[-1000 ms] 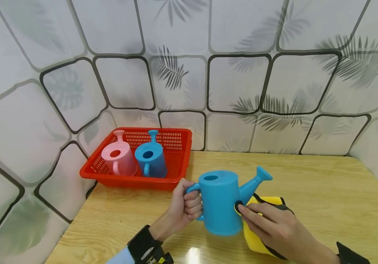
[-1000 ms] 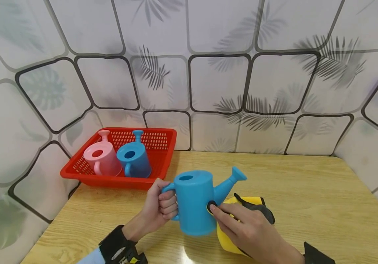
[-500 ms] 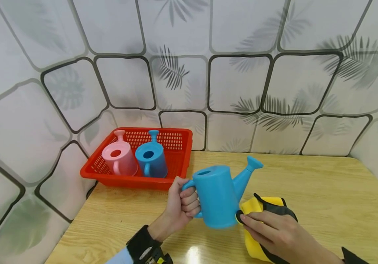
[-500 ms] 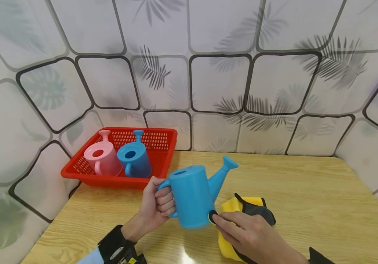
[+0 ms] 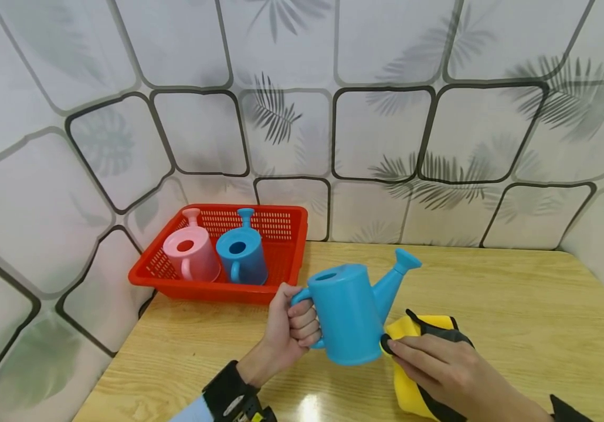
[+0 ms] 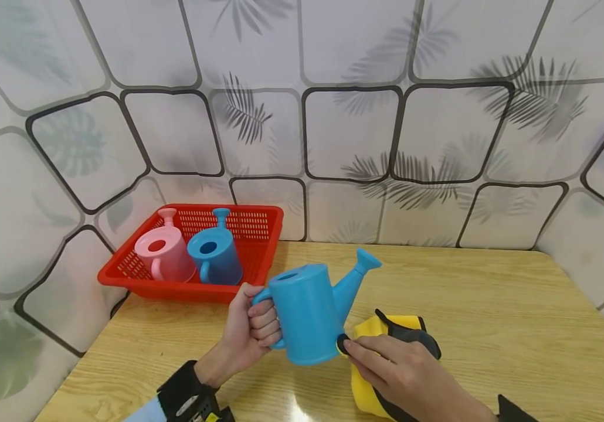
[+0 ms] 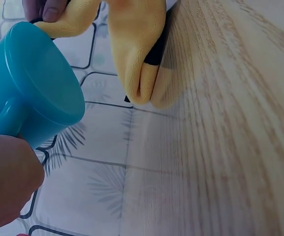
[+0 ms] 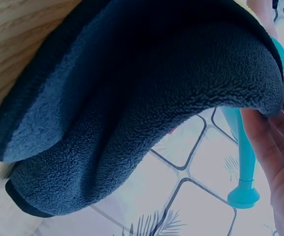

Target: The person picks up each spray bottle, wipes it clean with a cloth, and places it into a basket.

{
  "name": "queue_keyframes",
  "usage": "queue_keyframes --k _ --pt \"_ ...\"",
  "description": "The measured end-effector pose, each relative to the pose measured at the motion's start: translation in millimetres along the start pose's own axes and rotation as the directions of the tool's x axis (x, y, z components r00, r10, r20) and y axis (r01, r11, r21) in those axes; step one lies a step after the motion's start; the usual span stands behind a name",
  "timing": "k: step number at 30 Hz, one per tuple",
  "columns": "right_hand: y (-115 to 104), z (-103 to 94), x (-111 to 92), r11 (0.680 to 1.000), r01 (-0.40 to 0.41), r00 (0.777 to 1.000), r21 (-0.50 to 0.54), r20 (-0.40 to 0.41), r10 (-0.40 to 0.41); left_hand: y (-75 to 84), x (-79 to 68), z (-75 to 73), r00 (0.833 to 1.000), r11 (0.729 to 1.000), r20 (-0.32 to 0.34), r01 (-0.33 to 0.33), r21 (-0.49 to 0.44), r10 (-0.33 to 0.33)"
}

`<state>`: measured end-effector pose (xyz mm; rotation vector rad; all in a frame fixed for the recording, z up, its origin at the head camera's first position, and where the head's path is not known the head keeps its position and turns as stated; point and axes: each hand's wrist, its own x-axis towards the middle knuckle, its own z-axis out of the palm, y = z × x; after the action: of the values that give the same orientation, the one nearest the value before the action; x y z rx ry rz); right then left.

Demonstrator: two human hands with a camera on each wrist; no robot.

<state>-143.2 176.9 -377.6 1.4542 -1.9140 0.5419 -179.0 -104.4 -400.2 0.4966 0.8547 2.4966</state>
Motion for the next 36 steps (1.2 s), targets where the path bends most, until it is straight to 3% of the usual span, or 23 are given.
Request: queue_keyframes --k 9,18,26,29,32,36 --pt "-1 -0.3 1 0.998 -0.054 0.998 -0.029 -0.033 0.053 -3.9 -0.8 0.7 0.998 0.998 0.004 0.062 0.019 -0.062" --pt "-2 -0.8 8 0.982 -0.155 0.98 -0.111 -0.142 0.139 -8.9 -1.1 3.0 0.991 0.974 0.062 0.107 0.2 -0.121" --pt "-2 -4.1 14 0.958 -0.226 0.951 -0.178 -0.251 0.178 -13.3 -1.0 3.9 0.986 0.955 0.089 0.113 0.275 -0.142" --pt "0 -6.5 16 0.942 -0.268 0.933 -0.204 -0.299 0.2 -13.5 -1.2 3.9 0.988 0.958 0.066 0.114 0.265 -0.136" --pt "4 -10.6 16 0.925 -0.309 0.917 -0.222 -0.326 0.228 -11.9 -1.8 3.2 0.992 0.974 0.02 0.114 0.196 -0.121" --pt "13 -17.5 13 0.916 -0.323 0.914 -0.239 -0.328 0.237 -9.0 -3.5 1.2 0.993 0.989 -0.044 0.111 0.102 -0.107"
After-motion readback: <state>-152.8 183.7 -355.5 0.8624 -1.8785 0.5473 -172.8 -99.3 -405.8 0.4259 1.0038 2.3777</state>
